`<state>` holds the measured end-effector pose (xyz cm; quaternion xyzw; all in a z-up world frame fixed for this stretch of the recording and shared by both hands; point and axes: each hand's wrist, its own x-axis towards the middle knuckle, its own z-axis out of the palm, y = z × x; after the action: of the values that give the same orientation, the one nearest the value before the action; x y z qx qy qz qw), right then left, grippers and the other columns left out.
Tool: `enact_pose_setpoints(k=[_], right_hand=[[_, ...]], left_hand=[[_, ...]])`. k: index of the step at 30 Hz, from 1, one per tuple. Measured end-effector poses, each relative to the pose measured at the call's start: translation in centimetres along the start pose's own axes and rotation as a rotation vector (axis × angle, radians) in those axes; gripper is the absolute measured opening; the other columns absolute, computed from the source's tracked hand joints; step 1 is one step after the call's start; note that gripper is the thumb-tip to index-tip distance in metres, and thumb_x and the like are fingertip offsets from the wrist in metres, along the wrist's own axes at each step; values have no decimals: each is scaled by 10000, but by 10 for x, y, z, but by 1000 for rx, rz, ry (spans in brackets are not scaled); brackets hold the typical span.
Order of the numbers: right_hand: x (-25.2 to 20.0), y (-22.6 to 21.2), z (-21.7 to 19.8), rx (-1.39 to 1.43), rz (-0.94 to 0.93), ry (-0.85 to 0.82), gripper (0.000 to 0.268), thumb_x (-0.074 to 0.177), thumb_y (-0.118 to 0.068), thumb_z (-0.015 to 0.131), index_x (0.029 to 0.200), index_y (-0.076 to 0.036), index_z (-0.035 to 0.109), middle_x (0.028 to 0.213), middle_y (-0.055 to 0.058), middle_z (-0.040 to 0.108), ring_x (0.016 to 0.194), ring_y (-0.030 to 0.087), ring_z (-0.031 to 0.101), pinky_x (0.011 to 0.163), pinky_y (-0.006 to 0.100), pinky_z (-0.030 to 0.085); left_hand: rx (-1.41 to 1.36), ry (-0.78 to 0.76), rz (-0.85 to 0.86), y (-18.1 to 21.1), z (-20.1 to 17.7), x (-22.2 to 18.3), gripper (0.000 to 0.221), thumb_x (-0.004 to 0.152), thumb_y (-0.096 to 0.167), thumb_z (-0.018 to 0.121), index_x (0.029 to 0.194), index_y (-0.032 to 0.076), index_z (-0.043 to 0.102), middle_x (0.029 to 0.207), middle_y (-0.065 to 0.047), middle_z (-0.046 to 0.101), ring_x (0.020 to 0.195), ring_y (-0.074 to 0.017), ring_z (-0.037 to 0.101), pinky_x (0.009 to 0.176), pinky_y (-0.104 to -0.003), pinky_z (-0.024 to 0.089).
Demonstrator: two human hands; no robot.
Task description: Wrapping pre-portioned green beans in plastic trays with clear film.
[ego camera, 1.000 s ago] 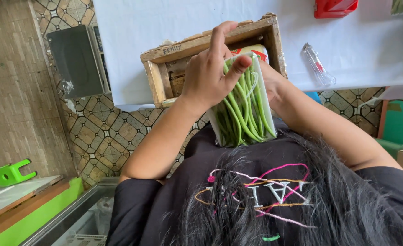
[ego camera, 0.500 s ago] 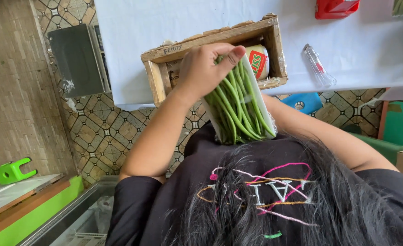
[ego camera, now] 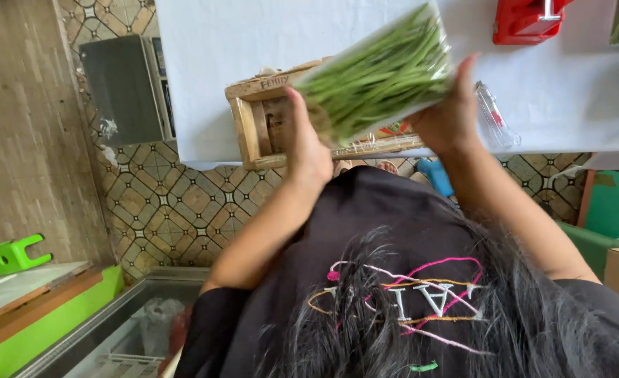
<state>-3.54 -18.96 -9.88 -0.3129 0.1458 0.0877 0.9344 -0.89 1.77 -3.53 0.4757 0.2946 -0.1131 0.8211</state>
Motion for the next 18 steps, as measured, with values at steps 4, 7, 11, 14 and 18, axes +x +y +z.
enact_pose_setpoints(k=[4, 7, 11, 14, 18], right_hand=[[8, -57, -10, -106, 32, 159, 929, 708, -705, 552, 1419, -108, 610, 1447, 140, 659, 1405, 325, 628, 1211, 483, 504], [18, -77, -59, -291, 395, 57, 807, 864, -751, 519, 1339, -111, 647, 1293, 142, 696, 1214, 304, 676, 1061, 485, 525], [19, -71, -75, -351, 529, -183, 739, 1006, -727, 492, 1267, -57, 666, 1127, 141, 743, 1046, 302, 733, 877, 489, 607], [18, -68, -67, -371, 564, -156, 801, 948, -749, 533, 1352, -63, 623, 1197, 146, 723, 1096, 308, 712, 887, 501, 596], [11, -75, -59, -406, 512, -159, 791, 969, -745, 508, 1297, -39, 644, 1121, 149, 738, 1051, 293, 728, 887, 478, 608]], left_hand=[[-112, -304, -281, -57, -35, -12, 758, 931, 672, 399, 1562, 253, 394, 1409, -67, 580, 1160, -268, 602, 723, -528, 602], [64, -487, -508, -60, -46, -7, 821, 848, 826, 398, 1166, 119, 668, 933, -32, 727, 758, -163, 701, 657, -285, 503], [198, -496, -285, -27, -19, -9, 784, 799, 657, 595, 1319, 69, 583, 1201, -124, 698, 910, -225, 736, 753, -303, 616], [228, -470, -253, -24, -6, -4, 823, 694, 644, 699, 1265, 60, 604, 1164, -101, 675, 880, -213, 718, 759, -307, 628], [114, -503, -149, -49, -1, 6, 298, 808, 369, 812, 953, 127, 715, 833, 28, 703, 750, -123, 698, 713, -294, 646]])
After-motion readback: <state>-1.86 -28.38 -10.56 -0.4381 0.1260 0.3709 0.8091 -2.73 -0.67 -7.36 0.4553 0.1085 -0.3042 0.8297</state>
